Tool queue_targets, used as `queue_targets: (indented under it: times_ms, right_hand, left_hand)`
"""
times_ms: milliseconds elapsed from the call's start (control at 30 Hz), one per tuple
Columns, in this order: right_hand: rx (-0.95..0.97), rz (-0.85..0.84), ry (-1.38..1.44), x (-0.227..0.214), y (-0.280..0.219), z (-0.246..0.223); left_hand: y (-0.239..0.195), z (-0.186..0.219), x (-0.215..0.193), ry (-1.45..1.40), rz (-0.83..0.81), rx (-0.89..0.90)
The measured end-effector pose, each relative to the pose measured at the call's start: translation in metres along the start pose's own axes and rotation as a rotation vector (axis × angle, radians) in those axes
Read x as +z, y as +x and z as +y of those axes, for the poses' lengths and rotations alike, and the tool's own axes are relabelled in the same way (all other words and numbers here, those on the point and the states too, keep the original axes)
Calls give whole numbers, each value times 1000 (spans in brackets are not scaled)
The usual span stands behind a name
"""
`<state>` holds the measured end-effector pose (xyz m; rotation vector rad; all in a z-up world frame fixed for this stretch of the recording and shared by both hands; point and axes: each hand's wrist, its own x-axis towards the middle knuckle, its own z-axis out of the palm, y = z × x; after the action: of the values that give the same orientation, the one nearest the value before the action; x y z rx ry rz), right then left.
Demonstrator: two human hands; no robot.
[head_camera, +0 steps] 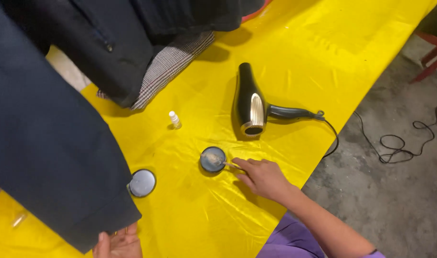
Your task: The person uses a brush to apply a substance from a small container onto the sleeve of a dark jacket, then uses a small white block to rub the treated area. The person repeatedly dips the brush into the container and applies the substance to the sleeve.
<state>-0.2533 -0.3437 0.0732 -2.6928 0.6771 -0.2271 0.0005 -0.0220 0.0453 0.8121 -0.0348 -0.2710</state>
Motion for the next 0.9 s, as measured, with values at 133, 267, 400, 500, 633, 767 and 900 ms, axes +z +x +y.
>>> queue_targets:
  times_ms: [133,267,400,500,633,767,900]
  right_hand:
    - [-43,21,13,3,21,-7]
    - [-69,60,-59,13,36,-8]
    - [-102,-25,-100,4,38,-13]
    - [-80,-55,-68,0,37,-15]
    - [-59,-99,-70,-3,37,-19]
    - [-91,-99,-117,0,35,-15]
    - [-75,-158,-122,-4,34,-16]
  left_hand:
    - [-5,-7,9,-37,132,-54]
    - [-11,7,20,-48,-58,-8]
    - [-21,22,46,12,59,-36]
    - [-24,25,54,32,144,-53]
    - [-27,29,58,-30,99,-61]
    - [-28,33,66,-20,160,-94]
    - [-28,33,65,-26,150,-95]
